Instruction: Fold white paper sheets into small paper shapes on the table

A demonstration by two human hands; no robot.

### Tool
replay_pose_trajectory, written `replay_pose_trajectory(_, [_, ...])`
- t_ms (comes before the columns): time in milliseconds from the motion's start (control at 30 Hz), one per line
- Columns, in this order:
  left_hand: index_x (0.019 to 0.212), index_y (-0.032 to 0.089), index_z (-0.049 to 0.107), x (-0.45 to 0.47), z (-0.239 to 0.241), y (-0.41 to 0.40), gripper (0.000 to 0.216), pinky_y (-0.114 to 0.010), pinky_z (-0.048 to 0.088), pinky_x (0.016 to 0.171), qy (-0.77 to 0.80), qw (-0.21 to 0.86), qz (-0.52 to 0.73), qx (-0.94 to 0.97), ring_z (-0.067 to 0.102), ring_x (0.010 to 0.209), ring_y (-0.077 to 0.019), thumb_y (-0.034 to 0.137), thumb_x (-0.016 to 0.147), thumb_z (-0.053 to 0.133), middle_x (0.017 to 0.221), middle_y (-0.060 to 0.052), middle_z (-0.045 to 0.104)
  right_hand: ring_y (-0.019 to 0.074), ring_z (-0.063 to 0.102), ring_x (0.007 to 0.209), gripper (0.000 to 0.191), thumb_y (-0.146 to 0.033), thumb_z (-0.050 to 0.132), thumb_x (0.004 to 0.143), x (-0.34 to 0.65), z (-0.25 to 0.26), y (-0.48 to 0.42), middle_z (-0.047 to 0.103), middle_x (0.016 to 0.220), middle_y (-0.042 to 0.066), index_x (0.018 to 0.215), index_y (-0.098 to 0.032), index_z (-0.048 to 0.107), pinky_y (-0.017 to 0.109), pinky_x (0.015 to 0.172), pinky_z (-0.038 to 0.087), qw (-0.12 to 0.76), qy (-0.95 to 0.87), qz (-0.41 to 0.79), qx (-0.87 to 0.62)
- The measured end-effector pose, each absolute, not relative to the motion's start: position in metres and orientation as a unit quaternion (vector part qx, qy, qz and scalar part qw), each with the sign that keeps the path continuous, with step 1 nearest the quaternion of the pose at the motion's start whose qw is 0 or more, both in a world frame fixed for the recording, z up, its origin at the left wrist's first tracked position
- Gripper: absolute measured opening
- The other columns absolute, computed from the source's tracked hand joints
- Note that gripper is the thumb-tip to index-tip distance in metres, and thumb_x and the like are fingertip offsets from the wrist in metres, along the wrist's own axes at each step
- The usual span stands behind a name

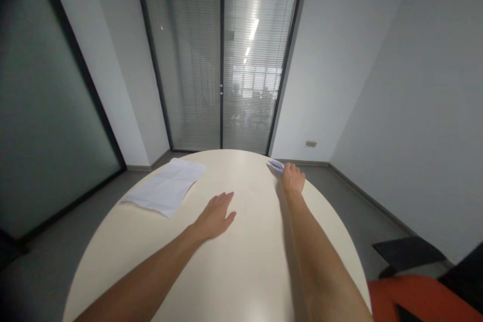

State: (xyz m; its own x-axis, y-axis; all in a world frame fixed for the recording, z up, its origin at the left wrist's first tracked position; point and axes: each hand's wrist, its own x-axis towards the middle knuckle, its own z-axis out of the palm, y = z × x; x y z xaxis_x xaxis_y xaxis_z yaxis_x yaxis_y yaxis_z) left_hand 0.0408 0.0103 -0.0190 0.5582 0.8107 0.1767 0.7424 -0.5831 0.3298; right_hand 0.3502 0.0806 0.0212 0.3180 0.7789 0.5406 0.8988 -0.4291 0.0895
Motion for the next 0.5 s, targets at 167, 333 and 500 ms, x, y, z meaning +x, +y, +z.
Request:
replay_pose_trajectory(167, [0.155,0.011,0.028,0.04,-0.02,0.009,0.067,-0.044,0.018,0.124,0.444,0.109,0.159,0.875,0.028,0.149,-0.0281,0.043,0.097,0.036,0.16,-0.013,0.035,0.0271,0.059,0.103,0.027,-0.013,0.032,0.102,0.349,0.016,0.078,0.065,0.111,0.019,0.112,-0.011,0.058,0.035,0.082,0.039,0.116,-0.515,-0.265,-0.807])
replay_pose_trajectory(333, [0.155,0.013,0.028,0.04,-0.019,0.009,0.066,-0.044,0.017,0.124,0.442,0.115,0.156,0.876,0.027,0.15,-0.0276,0.043,0.097,0.036,0.16,-0.012,0.034,0.0291,0.052,0.111,0.027,-0.017,0.039,0.1,0.349,0.009,0.075,0.06,0.12,0.02,0.117,-0.012,0.059,0.036,0.085,0.039,0.145,-0.497,-0.23,-0.824])
replay_pose_trajectory(500, [0.155,0.01,0.029,0.04,-0.018,0.009,0.067,-0.044,0.018,0.124,0.44,0.113,0.153,0.878,0.028,0.149,-0.0284,0.043,0.097,0.035,0.16,-0.013,0.035,0.0301,0.047,0.122,0.038,-0.02,0.048,0.095,0.354,0.001,0.073,0.047,0.144,0.014,0.131,-0.023,0.058,0.039,0.09,0.044,0.191,-0.509,-0.162,-0.824])
